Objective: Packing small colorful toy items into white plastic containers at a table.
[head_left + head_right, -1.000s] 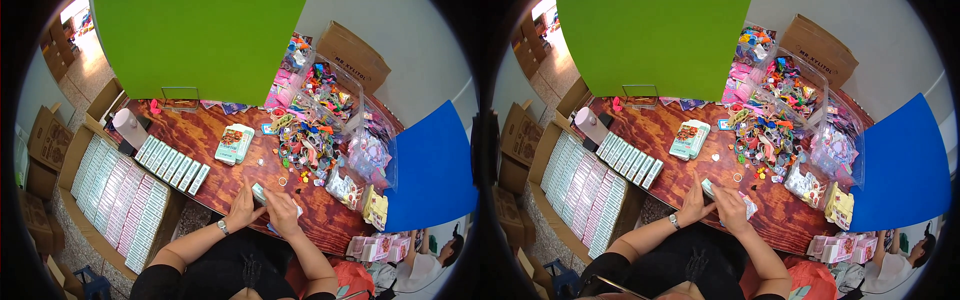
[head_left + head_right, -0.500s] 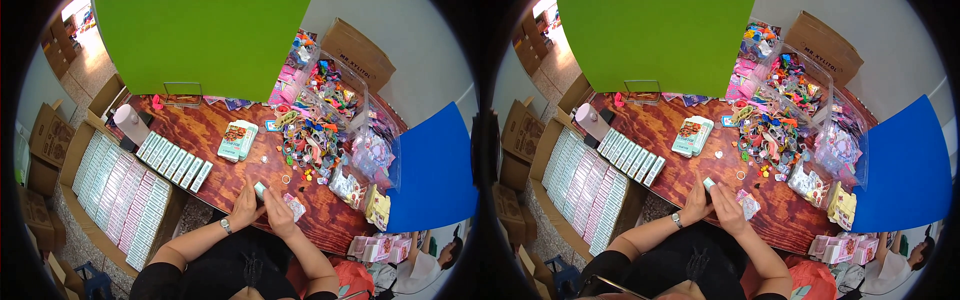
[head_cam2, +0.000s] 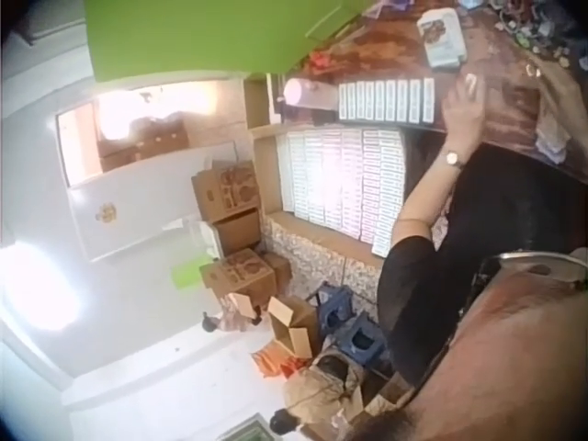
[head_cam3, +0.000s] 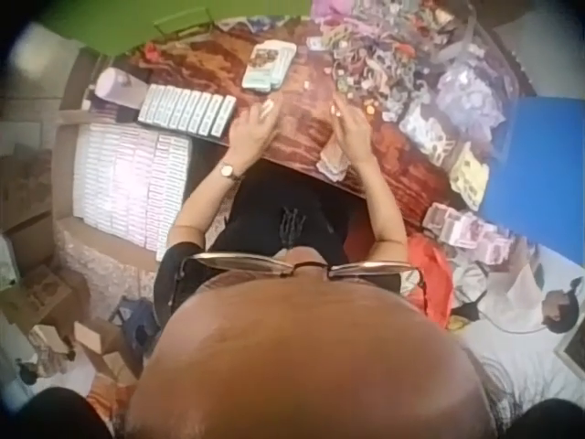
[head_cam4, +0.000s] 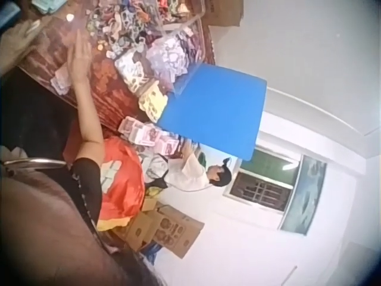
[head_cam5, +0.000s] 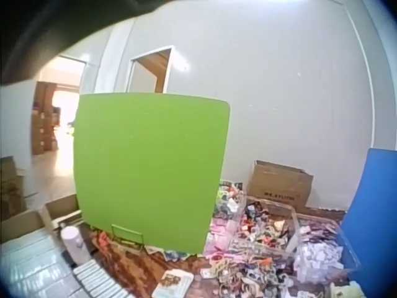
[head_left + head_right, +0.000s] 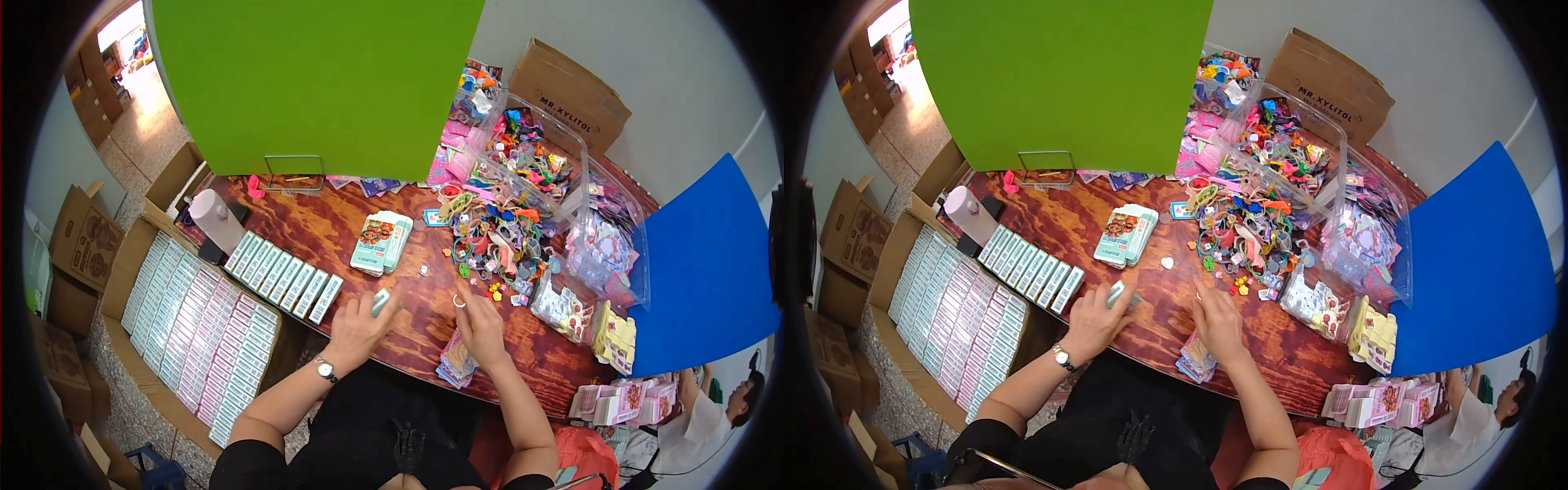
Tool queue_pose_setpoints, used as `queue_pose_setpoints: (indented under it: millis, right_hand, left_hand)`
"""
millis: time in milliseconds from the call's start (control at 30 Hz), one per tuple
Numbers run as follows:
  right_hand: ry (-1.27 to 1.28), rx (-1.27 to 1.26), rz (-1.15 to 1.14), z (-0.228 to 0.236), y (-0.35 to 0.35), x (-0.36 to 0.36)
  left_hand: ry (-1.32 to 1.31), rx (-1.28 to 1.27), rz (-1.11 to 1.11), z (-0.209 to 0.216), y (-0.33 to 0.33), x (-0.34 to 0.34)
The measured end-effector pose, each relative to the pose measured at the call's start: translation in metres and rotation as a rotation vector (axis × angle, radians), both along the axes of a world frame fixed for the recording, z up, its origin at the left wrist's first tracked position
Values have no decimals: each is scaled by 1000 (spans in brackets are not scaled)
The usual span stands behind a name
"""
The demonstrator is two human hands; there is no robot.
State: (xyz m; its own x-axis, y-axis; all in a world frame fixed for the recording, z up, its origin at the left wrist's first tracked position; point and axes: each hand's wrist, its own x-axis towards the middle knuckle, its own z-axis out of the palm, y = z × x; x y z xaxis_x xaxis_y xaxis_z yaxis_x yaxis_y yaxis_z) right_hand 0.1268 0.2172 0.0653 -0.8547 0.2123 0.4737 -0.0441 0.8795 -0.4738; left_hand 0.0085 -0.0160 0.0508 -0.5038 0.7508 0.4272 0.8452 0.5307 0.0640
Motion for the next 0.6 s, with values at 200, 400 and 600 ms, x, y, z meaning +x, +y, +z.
queue_pose_setpoints:
  millis: [200, 400, 600]
  right_hand:
    - [-84, 115, 116, -31, -15, -71]
    - [10, 258, 117, -53, -49, -140]
    - [-187, 305, 209, -44, -52, -124]
  left_hand:
    - [170, -163, 132, -5, -26, -17]
    - [200, -201, 242, -15, -30, -27]
    - [35, -185, 190, -4, -34, -22]
